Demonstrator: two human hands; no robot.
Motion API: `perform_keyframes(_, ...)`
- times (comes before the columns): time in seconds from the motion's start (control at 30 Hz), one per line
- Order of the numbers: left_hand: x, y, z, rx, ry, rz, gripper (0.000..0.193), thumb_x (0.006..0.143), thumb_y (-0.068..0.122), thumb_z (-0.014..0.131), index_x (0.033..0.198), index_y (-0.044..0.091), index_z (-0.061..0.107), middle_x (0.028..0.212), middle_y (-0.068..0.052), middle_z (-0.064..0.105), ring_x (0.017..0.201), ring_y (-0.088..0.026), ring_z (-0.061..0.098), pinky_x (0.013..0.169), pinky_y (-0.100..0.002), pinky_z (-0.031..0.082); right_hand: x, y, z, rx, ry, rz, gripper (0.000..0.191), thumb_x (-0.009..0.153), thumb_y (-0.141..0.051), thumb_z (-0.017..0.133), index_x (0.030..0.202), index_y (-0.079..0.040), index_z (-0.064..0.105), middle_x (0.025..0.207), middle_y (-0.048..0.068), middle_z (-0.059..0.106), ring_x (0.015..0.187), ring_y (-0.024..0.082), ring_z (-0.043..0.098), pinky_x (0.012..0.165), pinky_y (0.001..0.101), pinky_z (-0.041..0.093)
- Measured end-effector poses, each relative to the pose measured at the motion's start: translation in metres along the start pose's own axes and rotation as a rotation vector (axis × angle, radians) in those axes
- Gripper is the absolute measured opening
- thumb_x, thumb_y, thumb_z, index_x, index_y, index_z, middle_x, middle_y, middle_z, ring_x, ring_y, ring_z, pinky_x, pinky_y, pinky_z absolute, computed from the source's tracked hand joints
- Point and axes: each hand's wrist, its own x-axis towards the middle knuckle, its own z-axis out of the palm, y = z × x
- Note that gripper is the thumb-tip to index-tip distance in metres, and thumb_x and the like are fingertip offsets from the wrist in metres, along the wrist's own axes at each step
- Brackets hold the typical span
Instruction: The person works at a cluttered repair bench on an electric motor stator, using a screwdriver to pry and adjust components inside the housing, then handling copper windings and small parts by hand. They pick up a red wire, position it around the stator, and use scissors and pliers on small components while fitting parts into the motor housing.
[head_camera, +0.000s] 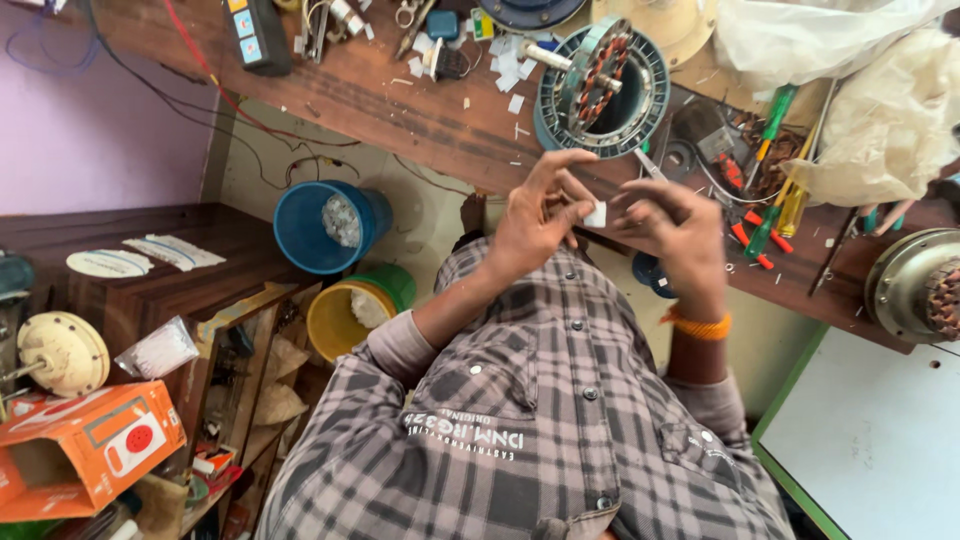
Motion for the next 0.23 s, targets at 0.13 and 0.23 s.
perform_keyframes(0.13, -0.003, 0.029, 0.013, 0.153, -0.049, 0.187, 0.045, 0.103, -0.004, 0.068, 0.145, 0.01, 0.057, 0.104, -0.007, 0.074, 0.093, -0.01, 0.072, 0.07, -0.024, 0.062, -0.007, -0.009, 0.027, 0.011, 0.031, -0.181, 0.018, 0.096, 0.008, 0.072, 0.114, 0.008, 0.071, 0.103, 0.012, 0.074, 0.091, 0.017, 0.073, 0.082, 0.0302, 0.06)
perform_keyframes(0.23, 0.031, 0.052, 0.019, 0.103, -0.016, 0.162, 0.049, 0.101, -0.004, 0.07, 0.144, 0.012, 0.053, 0.109, -0.007, 0.071, 0.096, -0.011, 0.074, 0.069, -0.024, 0.064, -0.006, -0.003, 0.03, 0.076, 0.093, -0.31, 0.012, 0.1, 0.007, 0.072, 0.111, 0.004, 0.07, 0.102, 0.01, 0.074, 0.093, 0.018, 0.075, 0.086, 0.0302, 0.062)
